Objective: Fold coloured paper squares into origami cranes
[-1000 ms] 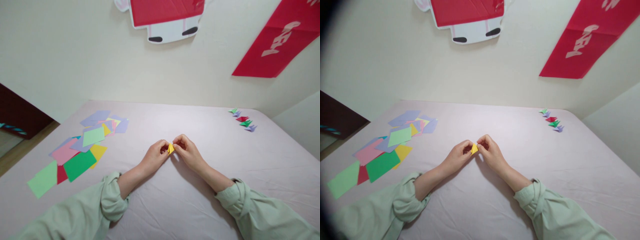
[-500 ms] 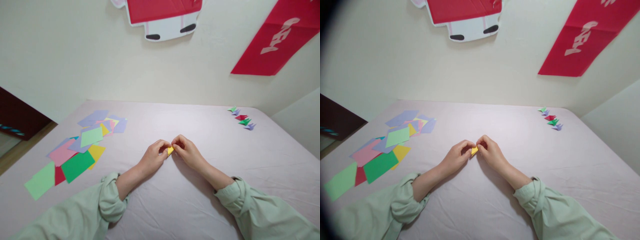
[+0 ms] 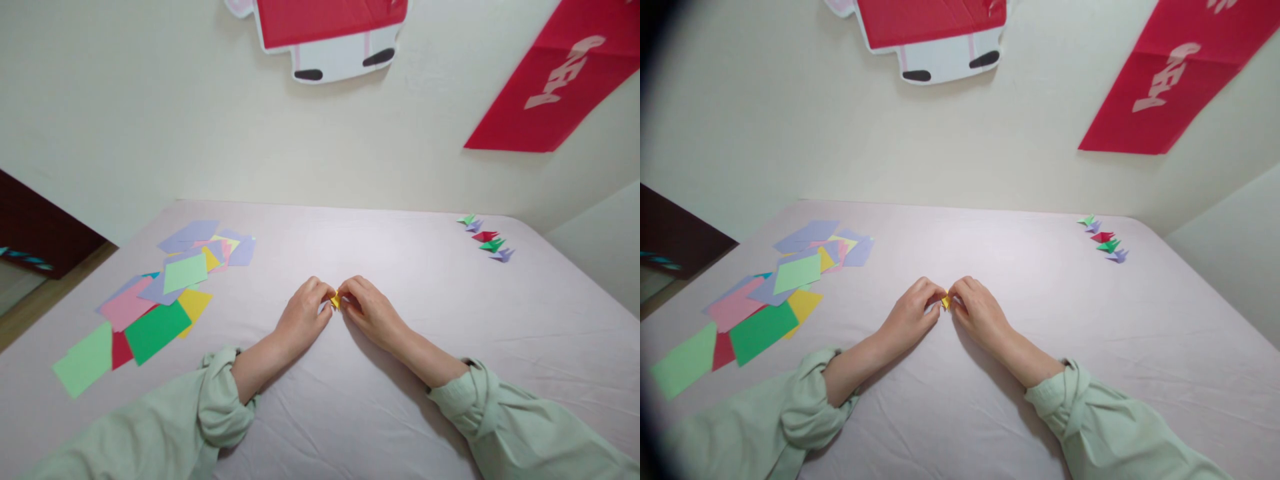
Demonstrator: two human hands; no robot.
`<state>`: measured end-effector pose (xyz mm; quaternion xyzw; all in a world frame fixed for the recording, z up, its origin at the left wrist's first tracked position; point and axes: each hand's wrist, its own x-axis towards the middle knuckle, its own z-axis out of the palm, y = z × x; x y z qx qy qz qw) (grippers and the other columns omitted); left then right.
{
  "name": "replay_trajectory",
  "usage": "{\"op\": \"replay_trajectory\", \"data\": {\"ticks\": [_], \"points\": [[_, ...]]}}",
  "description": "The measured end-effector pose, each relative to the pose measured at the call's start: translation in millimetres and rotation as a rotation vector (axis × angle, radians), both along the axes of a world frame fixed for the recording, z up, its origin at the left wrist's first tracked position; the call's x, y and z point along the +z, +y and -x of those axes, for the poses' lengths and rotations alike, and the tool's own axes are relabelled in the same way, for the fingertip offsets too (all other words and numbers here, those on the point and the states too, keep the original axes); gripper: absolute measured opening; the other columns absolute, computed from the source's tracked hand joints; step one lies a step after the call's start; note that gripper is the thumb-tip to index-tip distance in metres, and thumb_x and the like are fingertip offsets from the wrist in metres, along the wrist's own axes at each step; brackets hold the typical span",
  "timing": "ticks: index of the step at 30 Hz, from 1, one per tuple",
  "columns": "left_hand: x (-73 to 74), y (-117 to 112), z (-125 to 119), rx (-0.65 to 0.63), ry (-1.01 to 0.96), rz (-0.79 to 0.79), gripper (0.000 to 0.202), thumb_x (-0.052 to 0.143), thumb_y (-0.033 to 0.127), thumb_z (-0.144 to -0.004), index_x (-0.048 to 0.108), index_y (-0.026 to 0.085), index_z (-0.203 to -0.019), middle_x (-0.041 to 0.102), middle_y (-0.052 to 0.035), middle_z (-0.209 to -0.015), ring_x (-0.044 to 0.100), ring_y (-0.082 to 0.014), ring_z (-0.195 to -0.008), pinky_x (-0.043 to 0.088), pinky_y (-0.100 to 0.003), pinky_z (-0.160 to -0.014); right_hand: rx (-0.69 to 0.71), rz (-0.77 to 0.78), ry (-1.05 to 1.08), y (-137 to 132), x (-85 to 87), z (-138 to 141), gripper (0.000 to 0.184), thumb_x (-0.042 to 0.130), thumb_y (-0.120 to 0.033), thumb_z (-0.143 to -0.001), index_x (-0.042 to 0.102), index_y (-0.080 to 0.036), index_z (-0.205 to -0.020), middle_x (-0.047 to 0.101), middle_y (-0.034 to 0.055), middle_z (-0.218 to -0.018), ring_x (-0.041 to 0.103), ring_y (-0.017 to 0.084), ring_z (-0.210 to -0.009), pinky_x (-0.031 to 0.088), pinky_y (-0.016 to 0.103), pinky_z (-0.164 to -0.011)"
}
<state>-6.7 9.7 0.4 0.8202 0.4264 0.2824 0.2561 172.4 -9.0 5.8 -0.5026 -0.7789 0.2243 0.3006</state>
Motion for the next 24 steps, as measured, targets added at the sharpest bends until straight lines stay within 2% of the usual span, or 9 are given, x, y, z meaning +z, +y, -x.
{"op": "replay_trajectory", "data": {"ticks": [11, 19, 24], "points": [[-1.5, 6, 2, -0.036, -0.004, 0.015, 0.017, 0.055, 0.010, -0.079, 0.058, 0.019, -0.092, 0.057, -0.0044, -0.096, 0.057, -0.0199, -0.094, 0.048, -0.034, -0.085, -0.002, -0.021, -0.081, 5, 0.3, 0, 0.016, 0.054, -0.006, -0.084, 0.057, -0.020, -0.089, 0.059, 0.0048, -0.092, 0.054, 0.019, -0.085, 0.043, 0.030, -0.075], [-2.4, 11, 5, -0.069, -0.010, 0.043, 0.017, 0.056, 0.009, -0.079, 0.059, 0.019, -0.093, 0.057, -0.0032, -0.095, 0.056, -0.0174, -0.088, 0.047, -0.030, -0.077, 0.000, -0.005, -0.109, 8, 0.4, -1, 0.015, 0.055, -0.006, -0.085, 0.059, -0.020, -0.090, 0.059, 0.0056, -0.095, 0.055, 0.018, -0.086, 0.044, 0.030, -0.076], [-1.7, 13, 3, -0.033, -0.026, 0.054, 0.008, 0.055, 0.012, -0.083, 0.059, 0.019, -0.085, 0.057, -0.0020, -0.089, 0.056, -0.0154, -0.081, 0.046, -0.028, -0.072, -0.029, 0.008, -0.075, 9, -0.9, 0, 0.016, 0.053, -0.005, -0.085, 0.061, -0.019, -0.086, 0.059, 0.0052, -0.095, 0.056, 0.018, -0.087, 0.044, 0.030, -0.077]]}}
